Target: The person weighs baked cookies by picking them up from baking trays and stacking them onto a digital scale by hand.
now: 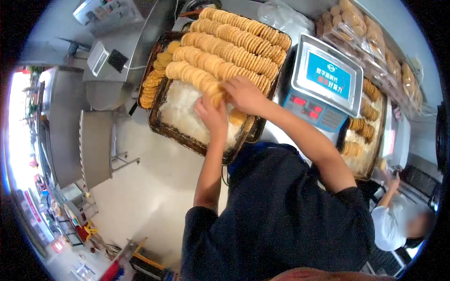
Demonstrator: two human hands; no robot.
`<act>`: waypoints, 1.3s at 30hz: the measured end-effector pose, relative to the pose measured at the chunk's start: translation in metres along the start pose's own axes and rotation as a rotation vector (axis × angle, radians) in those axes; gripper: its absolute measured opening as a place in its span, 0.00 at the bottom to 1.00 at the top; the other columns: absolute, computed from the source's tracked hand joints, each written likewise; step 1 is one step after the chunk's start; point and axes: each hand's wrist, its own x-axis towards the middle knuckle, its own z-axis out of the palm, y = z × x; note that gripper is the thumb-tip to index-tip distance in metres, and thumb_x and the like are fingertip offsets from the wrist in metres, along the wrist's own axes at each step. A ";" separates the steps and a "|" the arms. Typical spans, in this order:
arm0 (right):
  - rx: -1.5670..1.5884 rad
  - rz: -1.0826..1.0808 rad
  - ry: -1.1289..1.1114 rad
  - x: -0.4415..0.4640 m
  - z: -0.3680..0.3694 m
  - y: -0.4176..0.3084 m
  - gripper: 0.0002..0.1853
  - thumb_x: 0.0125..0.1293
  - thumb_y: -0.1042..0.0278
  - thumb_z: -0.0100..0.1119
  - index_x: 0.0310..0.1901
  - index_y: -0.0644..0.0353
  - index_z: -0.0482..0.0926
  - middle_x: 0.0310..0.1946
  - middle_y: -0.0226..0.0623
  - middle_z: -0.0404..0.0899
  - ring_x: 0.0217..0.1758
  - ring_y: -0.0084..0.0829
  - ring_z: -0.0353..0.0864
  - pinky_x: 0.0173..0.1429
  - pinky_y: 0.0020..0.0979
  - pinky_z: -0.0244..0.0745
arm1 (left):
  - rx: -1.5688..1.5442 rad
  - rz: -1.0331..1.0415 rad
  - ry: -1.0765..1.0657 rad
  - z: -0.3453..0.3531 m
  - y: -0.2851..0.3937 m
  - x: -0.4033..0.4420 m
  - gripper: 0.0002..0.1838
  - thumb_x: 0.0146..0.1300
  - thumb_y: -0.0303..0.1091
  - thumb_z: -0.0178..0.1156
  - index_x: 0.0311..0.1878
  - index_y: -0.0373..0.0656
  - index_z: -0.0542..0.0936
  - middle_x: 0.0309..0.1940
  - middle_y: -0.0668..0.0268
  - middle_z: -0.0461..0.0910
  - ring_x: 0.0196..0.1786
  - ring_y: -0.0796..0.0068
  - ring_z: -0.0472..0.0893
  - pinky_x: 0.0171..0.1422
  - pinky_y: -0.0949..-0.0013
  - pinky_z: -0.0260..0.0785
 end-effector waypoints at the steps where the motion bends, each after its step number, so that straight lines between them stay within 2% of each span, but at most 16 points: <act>1: -0.006 0.028 -0.019 -0.004 -0.002 -0.001 0.28 0.59 0.62 0.74 0.61 0.65 0.83 0.50 0.46 0.80 0.59 0.48 0.78 0.65 0.44 0.74 | 0.001 -0.041 0.021 0.000 -0.001 -0.006 0.33 0.69 0.33 0.73 0.74 0.38 0.72 0.61 0.45 0.75 0.68 0.44 0.72 0.74 0.46 0.65; 3: 0.012 0.025 -0.063 -0.008 -0.006 0.004 0.25 0.59 0.63 0.73 0.56 0.65 0.84 0.50 0.45 0.79 0.59 0.49 0.77 0.65 0.45 0.74 | -0.146 -0.248 -0.113 -0.001 -0.002 -0.010 0.29 0.68 0.35 0.74 0.68 0.40 0.76 0.58 0.45 0.77 0.62 0.43 0.77 0.65 0.46 0.72; 5: 0.039 0.014 -0.064 -0.010 -0.012 0.006 0.22 0.56 0.70 0.72 0.55 0.58 0.85 0.50 0.46 0.79 0.58 0.50 0.78 0.63 0.46 0.74 | -0.185 -0.233 -0.126 -0.003 -0.007 -0.012 0.29 0.69 0.37 0.74 0.69 0.37 0.74 0.58 0.46 0.76 0.60 0.42 0.79 0.62 0.48 0.74; 13: 0.019 0.055 -0.092 -0.013 -0.018 0.011 0.17 0.54 0.72 0.67 0.48 0.62 0.82 0.45 0.45 0.81 0.56 0.48 0.78 0.62 0.47 0.74 | -0.321 -0.322 -0.066 -0.004 -0.014 -0.003 0.27 0.72 0.37 0.73 0.68 0.37 0.75 0.57 0.50 0.75 0.55 0.48 0.81 0.53 0.56 0.79; 15: 0.060 0.017 -0.171 -0.014 -0.016 0.011 0.17 0.59 0.66 0.68 0.49 0.63 0.84 0.49 0.48 0.83 0.57 0.50 0.79 0.63 0.47 0.74 | -0.230 -0.114 -0.151 -0.005 -0.017 -0.002 0.26 0.72 0.34 0.73 0.68 0.37 0.76 0.57 0.51 0.74 0.50 0.54 0.81 0.52 0.60 0.78; 17: 0.121 0.026 -0.163 -0.016 -0.009 0.007 0.18 0.60 0.68 0.68 0.52 0.64 0.83 0.50 0.50 0.84 0.58 0.52 0.80 0.64 0.48 0.74 | -0.250 -0.094 -0.158 0.002 -0.012 0.002 0.25 0.72 0.34 0.73 0.67 0.37 0.76 0.56 0.52 0.73 0.49 0.56 0.80 0.52 0.61 0.78; 19: 0.236 0.073 0.038 -0.018 -0.008 -0.001 0.20 0.62 0.71 0.68 0.55 0.66 0.80 0.51 0.51 0.83 0.60 0.55 0.81 0.66 0.51 0.74 | -0.270 -0.080 -0.161 0.006 -0.001 0.012 0.25 0.72 0.33 0.73 0.67 0.37 0.77 0.56 0.53 0.72 0.47 0.58 0.79 0.52 0.61 0.77; 21: 0.243 0.142 0.029 -0.018 -0.008 -0.006 0.23 0.64 0.72 0.69 0.60 0.67 0.77 0.54 0.53 0.82 0.60 0.59 0.81 0.67 0.51 0.74 | -0.335 -0.126 -0.084 0.009 0.007 0.019 0.24 0.71 0.33 0.75 0.64 0.36 0.79 0.55 0.54 0.71 0.44 0.60 0.77 0.53 0.60 0.76; 23: 0.059 0.206 0.145 -0.019 -0.009 -0.015 0.26 0.64 0.69 0.70 0.63 0.67 0.76 0.55 0.52 0.81 0.62 0.56 0.81 0.66 0.49 0.76 | -0.361 -0.154 -0.080 0.011 0.009 0.021 0.24 0.70 0.34 0.75 0.64 0.36 0.79 0.55 0.54 0.71 0.44 0.60 0.77 0.53 0.60 0.75; 28: -0.209 0.242 0.067 -0.021 0.014 -0.034 0.39 0.61 0.62 0.76 0.72 0.66 0.72 0.58 0.50 0.79 0.64 0.50 0.79 0.63 0.47 0.78 | -0.327 -0.144 -0.163 0.006 -0.016 0.023 0.24 0.72 0.33 0.74 0.65 0.36 0.78 0.56 0.52 0.73 0.44 0.60 0.78 0.53 0.59 0.74; 31: -0.346 0.295 -0.028 -0.014 0.031 -0.032 0.47 0.59 0.54 0.78 0.77 0.65 0.68 0.59 0.51 0.78 0.63 0.48 0.79 0.63 0.46 0.78 | -0.300 -0.139 -0.226 -0.014 -0.044 0.043 0.25 0.69 0.28 0.72 0.67 0.37 0.77 0.59 0.49 0.74 0.52 0.54 0.78 0.60 0.53 0.73; 33: -0.359 0.328 -0.086 -0.007 0.031 -0.039 0.51 0.59 0.50 0.79 0.79 0.64 0.66 0.60 0.52 0.77 0.62 0.48 0.79 0.63 0.45 0.78 | 0.035 0.086 -0.093 -0.030 -0.070 0.078 0.28 0.67 0.22 0.66 0.71 0.42 0.76 0.66 0.46 0.71 0.69 0.46 0.75 0.71 0.48 0.71; 35: -0.266 0.418 -0.176 0.000 0.016 -0.053 0.54 0.62 0.42 0.77 0.81 0.62 0.62 0.58 0.53 0.76 0.61 0.50 0.79 0.63 0.48 0.78 | 0.180 0.202 -0.107 -0.047 -0.072 0.119 0.37 0.64 0.18 0.65 0.78 0.46 0.72 0.73 0.41 0.66 0.80 0.36 0.63 0.81 0.41 0.63; 36: -0.311 0.420 -0.199 0.001 0.017 -0.058 0.57 0.62 0.36 0.75 0.83 0.61 0.58 0.57 0.52 0.76 0.60 0.50 0.79 0.62 0.50 0.77 | 0.177 0.193 -0.104 -0.044 -0.085 0.135 0.37 0.64 0.18 0.65 0.78 0.46 0.72 0.73 0.41 0.66 0.80 0.36 0.63 0.81 0.41 0.63; 38: -0.337 0.432 -0.182 0.007 0.024 -0.065 0.56 0.62 0.36 0.76 0.82 0.61 0.60 0.57 0.52 0.76 0.60 0.49 0.79 0.61 0.50 0.77 | 0.310 0.407 -0.246 -0.036 -0.107 0.164 0.43 0.62 0.19 0.69 0.82 0.47 0.68 0.78 0.38 0.61 0.83 0.33 0.58 0.84 0.40 0.59; 39: -0.358 0.450 -0.156 0.010 0.028 -0.067 0.55 0.62 0.37 0.76 0.81 0.61 0.62 0.57 0.53 0.76 0.59 0.49 0.79 0.60 0.50 0.76 | 0.308 0.405 -0.246 -0.032 -0.111 0.170 0.43 0.62 0.19 0.69 0.82 0.47 0.68 0.78 0.38 0.61 0.83 0.33 0.58 0.84 0.40 0.59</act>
